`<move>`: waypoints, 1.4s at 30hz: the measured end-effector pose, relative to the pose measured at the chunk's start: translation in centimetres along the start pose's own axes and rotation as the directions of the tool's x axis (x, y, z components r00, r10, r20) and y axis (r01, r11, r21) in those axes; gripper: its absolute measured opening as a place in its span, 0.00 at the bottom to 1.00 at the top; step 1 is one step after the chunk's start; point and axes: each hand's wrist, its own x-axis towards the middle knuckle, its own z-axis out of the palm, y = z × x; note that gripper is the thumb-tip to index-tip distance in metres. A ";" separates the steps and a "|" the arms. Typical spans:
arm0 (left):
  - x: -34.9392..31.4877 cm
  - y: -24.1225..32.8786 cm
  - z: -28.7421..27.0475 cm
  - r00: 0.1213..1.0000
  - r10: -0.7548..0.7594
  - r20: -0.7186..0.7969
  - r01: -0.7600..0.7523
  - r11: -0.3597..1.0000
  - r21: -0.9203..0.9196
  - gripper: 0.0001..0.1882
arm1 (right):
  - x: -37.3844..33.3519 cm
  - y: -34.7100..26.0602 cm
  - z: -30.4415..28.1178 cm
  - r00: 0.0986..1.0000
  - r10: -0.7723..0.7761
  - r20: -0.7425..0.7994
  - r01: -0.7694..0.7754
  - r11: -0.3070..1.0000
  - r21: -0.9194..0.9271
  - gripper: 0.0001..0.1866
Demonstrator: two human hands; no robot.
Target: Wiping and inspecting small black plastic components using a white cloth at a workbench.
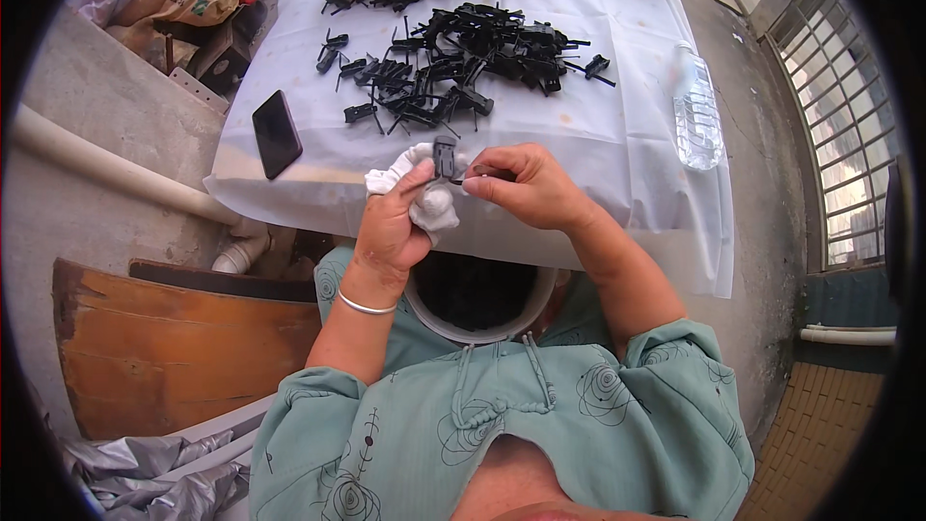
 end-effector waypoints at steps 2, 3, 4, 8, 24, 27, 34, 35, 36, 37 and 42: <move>-0.2 -0.1 0.0 0.988 0.007 0.155 0.005 0.997 -0.080 0.10 | -0.2 -0.2 -0.2 1.000 -0.011 0.015 0.012 0.992 -0.127 0.07; -0.3 -0.1 0.4 0.994 0.045 0.095 -0.048 0.998 0.029 0.10 | -0.5 -1.1 0.0 0.984 -0.177 -0.023 0.156 0.918 -0.365 0.09; -0.4 -0.2 0.8 0.995 0.090 0.039 -0.095 0.986 0.140 0.10 | -0.7 -1.5 0.3 0.939 -0.343 -0.019 0.268 0.766 -0.584 0.10; -0.2 -1.7 2.2 0.931 0.365 0.010 -0.297 0.740 0.603 0.10 | -0.7 -1.4 1.7 0.828 -0.553 -0.094 0.392 0.690 -0.609 0.12; -0.9 -1.8 1.8 0.915 0.316 0.252 -0.398 0.592 0.701 0.14 | 0.2 -1.0 1.4 0.919 -0.184 -0.350 0.070 0.946 -0.316 0.13; -1.0 -1.0 2.6 0.956 0.283 0.075 -0.242 0.622 0.745 0.15 | -0.2 -1.3 0.7 0.973 -0.107 -0.206 0.059 0.972 -0.227 0.13; -0.9 -1.9 1.6 0.906 0.398 0.144 -0.318 0.415 0.852 0.14 | 0.3 1.1 2.1 0.986 -0.100 -0.136 0.071 0.976 -0.208 0.15; -0.8 -1.9 1.3 0.865 0.447 0.230 -0.371 0.259 0.892 0.14 | 0.4 1.5 2.3 0.985 -0.050 -0.162 0.027 0.990 -0.141 0.15; -0.7 -1.9 1.1 0.818 0.479 0.320 -0.410 0.095 0.907 0.14 | 0.3 1.7 2.6 0.985 -0.050 -0.163 0.027 0.990 -0.141 0.15; -0.9 -1.9 1.2 0.818 0.478 0.321 -0.411 0.095 0.907 0.14 | 0.2 1.8 2.9 0.986 -0.030 -0.166 0.018 0.997 -0.074 0.15; -1.4 -1.0 2.1 0.888 0.404 0.221 -0.412 0.480 0.775 0.17 | 0.2 0.8 1.5 0.996 -0.073 -0.043 0.076 0.995 0.066 0.14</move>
